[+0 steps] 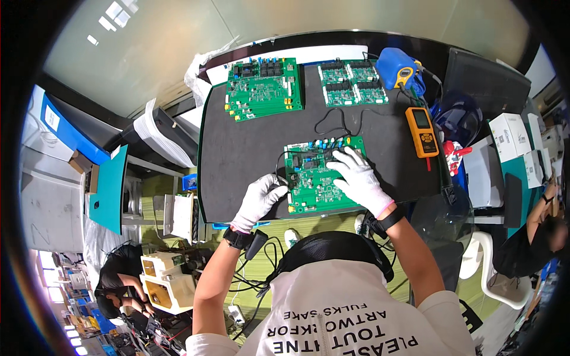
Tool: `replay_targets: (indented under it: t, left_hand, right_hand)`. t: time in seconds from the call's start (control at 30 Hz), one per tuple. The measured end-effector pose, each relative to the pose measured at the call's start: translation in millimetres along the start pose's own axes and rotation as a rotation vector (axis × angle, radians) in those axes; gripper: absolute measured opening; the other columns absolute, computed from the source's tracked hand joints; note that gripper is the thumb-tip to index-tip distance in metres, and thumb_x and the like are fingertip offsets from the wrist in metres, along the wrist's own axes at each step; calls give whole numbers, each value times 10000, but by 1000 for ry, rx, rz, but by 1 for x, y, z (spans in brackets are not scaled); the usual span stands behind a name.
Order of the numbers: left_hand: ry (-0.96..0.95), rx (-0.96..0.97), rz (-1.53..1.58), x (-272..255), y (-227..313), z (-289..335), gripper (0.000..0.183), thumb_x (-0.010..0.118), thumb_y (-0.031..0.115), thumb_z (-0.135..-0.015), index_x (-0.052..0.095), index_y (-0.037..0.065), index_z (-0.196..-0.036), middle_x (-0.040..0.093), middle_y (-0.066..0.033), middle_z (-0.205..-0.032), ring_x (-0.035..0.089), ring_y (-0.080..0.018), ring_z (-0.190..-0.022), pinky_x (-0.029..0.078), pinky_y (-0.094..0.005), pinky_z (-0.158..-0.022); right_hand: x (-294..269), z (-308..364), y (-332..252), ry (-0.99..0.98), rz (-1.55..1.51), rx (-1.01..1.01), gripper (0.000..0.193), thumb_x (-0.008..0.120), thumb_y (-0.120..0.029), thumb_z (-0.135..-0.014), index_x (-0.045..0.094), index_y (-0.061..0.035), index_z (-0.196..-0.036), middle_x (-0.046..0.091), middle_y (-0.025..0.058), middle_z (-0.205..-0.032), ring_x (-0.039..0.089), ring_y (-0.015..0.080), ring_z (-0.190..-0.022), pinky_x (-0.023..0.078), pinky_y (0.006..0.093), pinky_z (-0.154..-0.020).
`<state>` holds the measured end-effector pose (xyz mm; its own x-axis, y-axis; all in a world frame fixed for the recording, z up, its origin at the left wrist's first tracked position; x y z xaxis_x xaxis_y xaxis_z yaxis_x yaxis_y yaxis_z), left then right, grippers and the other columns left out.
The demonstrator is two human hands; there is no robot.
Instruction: Inspecting and arranging several green printed circuit boards on a workbench.
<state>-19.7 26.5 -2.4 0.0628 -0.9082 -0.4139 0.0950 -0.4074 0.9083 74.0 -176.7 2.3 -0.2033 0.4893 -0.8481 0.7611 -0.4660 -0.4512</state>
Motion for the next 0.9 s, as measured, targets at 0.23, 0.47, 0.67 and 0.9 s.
replay_targets:
  t: [0.23, 0.47, 0.67, 0.9]
  left_hand:
    - [-94, 84, -193, 18, 45, -2, 246, 554, 243, -913, 558, 41, -1055, 630, -117, -816, 631, -210, -731, 494, -306, -692]
    - [-70, 484, -589, 52, 76, 5, 204, 510, 180, -900, 555, 100, -1083, 583, -113, -970, 582, -330, -823, 476, -427, -707]
    - [-45, 445, -523, 50, 96, -3, 247, 565, 187, -883, 537, 85, -1106, 604, -114, -936, 598, -313, -820, 488, -392, -720]
    - [-193, 600, -218, 72, 101, -2, 223, 624, 170, -852, 520, 63, -1019, 626, -114, -909, 620, -298, -809, 499, -355, -705]
  right_hand:
    - [-32, 3, -63, 209, 100, -192, 365, 654, -209, -739, 589, -95, -1080, 544, 62, -1067, 469, 260, -1095, 374, 435, -977]
    - [-65, 4, -100, 326, 196, -188, 408, 671, -194, -711, 595, -151, -1109, 543, 51, -1057, 498, 249, -1051, 426, 429, -887]
    - [-44, 26, -69, 78, -87, 66, 260, 688, -215, -769, 622, -97, -991, 600, 51, -1000, 584, 225, -918, 480, 352, -815]
    - [-27, 26, -41, 184, -873, 183, 250, 656, -81, -822, 616, -22, -1062, 633, 103, -940, 630, 200, -817, 494, 294, -713]
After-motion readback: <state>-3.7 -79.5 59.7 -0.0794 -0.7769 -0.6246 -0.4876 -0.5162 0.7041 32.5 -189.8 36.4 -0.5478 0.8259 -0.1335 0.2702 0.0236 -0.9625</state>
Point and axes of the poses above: each hand's wrist, its own z-axis away from the middle knuckle, its own x-axis out of the palm, y = z × x, the point moved 8 cm from there along -z, towards the middle knuckle
